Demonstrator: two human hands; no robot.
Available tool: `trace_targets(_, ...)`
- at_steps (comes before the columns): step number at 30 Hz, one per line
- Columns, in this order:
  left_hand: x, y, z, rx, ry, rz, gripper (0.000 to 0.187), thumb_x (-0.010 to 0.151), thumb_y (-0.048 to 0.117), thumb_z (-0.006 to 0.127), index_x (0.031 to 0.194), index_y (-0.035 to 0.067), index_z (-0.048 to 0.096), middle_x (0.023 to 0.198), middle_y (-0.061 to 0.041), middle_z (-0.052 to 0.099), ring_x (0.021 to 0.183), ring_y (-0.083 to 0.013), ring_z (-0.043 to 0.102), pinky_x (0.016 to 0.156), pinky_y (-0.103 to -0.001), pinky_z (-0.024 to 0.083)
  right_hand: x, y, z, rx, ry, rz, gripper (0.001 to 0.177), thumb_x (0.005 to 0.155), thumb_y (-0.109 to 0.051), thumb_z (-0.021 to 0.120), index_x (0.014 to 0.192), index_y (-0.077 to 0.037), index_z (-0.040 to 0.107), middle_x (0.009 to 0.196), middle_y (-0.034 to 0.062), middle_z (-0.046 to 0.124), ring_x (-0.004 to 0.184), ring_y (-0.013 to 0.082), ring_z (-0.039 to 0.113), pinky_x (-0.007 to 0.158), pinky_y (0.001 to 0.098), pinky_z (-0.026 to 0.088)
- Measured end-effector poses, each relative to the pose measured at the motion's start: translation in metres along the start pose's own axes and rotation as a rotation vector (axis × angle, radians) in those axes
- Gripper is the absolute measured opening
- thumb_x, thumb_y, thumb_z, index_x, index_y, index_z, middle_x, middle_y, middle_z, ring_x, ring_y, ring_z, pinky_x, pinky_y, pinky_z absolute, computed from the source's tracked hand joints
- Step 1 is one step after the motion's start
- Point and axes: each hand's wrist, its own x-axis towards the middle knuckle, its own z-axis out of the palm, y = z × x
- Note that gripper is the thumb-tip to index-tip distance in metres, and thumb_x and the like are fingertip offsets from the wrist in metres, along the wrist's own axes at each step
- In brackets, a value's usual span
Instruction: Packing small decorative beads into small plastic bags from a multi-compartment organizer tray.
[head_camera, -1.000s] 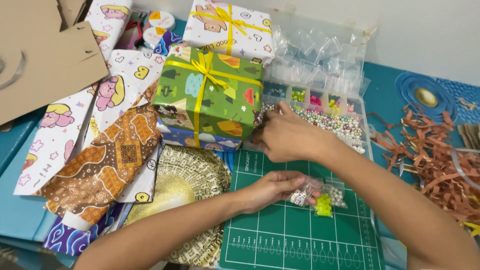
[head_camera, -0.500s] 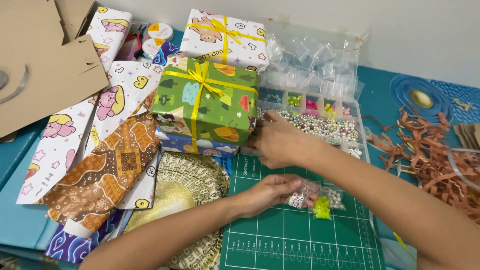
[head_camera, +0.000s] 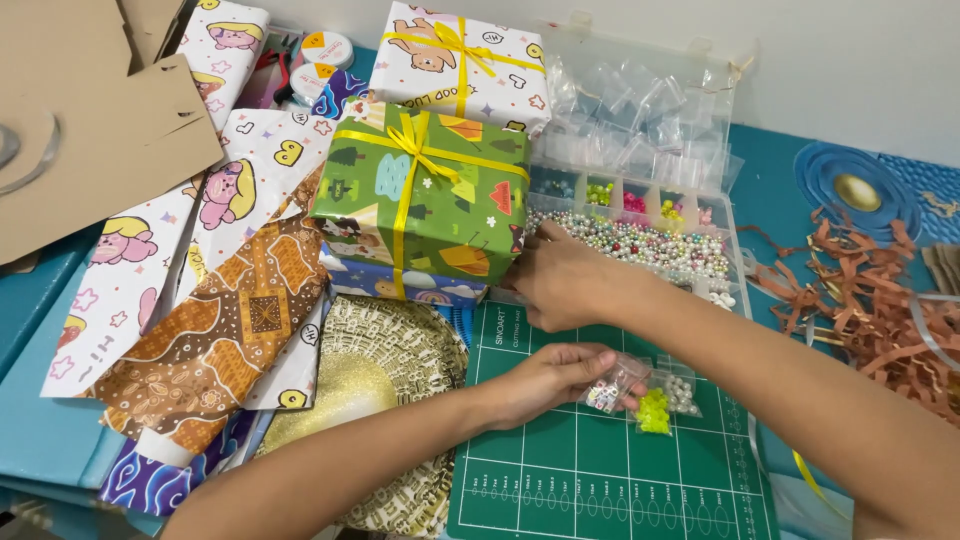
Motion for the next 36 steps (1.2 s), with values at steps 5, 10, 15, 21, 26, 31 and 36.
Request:
trace_targets(5,0.000,-0.002,-0.002,0.003,-0.004,-0.007,0.037,0.110,0.028,0.054,0.125,-0.005,0.063,0.117,-0.022,0.069,0.103,-0.0260,0.071,0.096,-0.038,0.058,0.001,0.001,0.012,0.004,0.040,0.003,0.030,0.080,-0.032,0.064,0.099,-0.012,0.074,0.089,0.0090,0.072,0.091,0.0269,0.066,0.094,0.0445,0.039)
trace_targets(10,-0.001,0.000,0.001,0.012,-0.001,-0.009,0.037,0.111,0.028,0.053,0.125,-0.004,0.063,0.117,-0.022,0.069,0.103,-0.0261,0.071,0.096,-0.037,0.058,-0.007,0.003,0.001,0.026,0.073,-0.017,0.030,0.084,-0.035,0.066,0.104,-0.014,0.074,0.093,0.0081,0.072,0.096,0.0268,0.067,0.096,0.0437,0.038)
trace_targets(15,-0.001,-0.002,0.000,-0.002,-0.004,-0.008,0.038,0.110,0.029,0.054,0.124,-0.004,0.063,0.117,-0.021,0.069,0.103,-0.0253,0.071,0.096,-0.037,0.058,-0.013,0.002,0.001,-0.011,0.133,0.001,0.032,0.085,-0.040,0.066,0.107,-0.017,0.073,0.098,0.0067,0.074,0.102,0.0257,0.066,0.100,0.0447,0.036)
trace_targets(21,0.001,-0.004,-0.003,0.024,-0.022,0.005,0.037,0.112,0.028,0.051,0.129,-0.003,0.062,0.118,-0.017,0.069,0.104,-0.0211,0.070,0.095,-0.033,0.058,-0.019,0.013,-0.006,0.166,0.055,0.020,0.038,0.090,-0.048,0.067,0.104,-0.015,0.078,0.102,0.0105,0.076,0.106,0.0281,0.066,0.103,0.0451,0.035)
trace_targets(26,-0.001,0.001,0.000,0.031,-0.038,0.005,0.038,0.113,0.027,0.048,0.131,-0.005,0.060,0.118,-0.023,0.068,0.105,-0.0255,0.070,0.096,-0.036,0.058,-0.023,0.012,-0.023,0.257,0.037,0.065,0.048,0.097,-0.054,0.058,0.103,-0.011,0.077,0.101,0.0110,0.077,0.105,0.0259,0.066,0.107,0.0441,0.032)
trace_targets(31,-0.002,0.003,0.002,0.031,-0.037,-0.003,0.039,0.113,0.026,0.048,0.132,-0.005,0.060,0.120,-0.023,0.068,0.106,-0.0256,0.070,0.097,-0.036,0.057,-0.025,0.017,-0.019,0.366,0.027,0.067,0.045,0.101,-0.054,0.050,0.106,-0.017,0.075,0.105,0.0075,0.077,0.108,0.0237,0.066,0.108,0.0449,0.030)
trace_targets(36,0.000,0.001,-0.001,0.022,-0.048,-0.007,0.039,0.113,0.027,0.048,0.132,-0.005,0.059,0.120,-0.023,0.068,0.107,-0.0255,0.070,0.098,-0.035,0.057,-0.026,0.025,-0.018,0.515,0.012,0.047,0.034,0.098,-0.045,0.059,0.107,-0.017,0.075,0.112,0.0085,0.077,0.113,0.0274,0.066,0.111,0.0496,0.029)
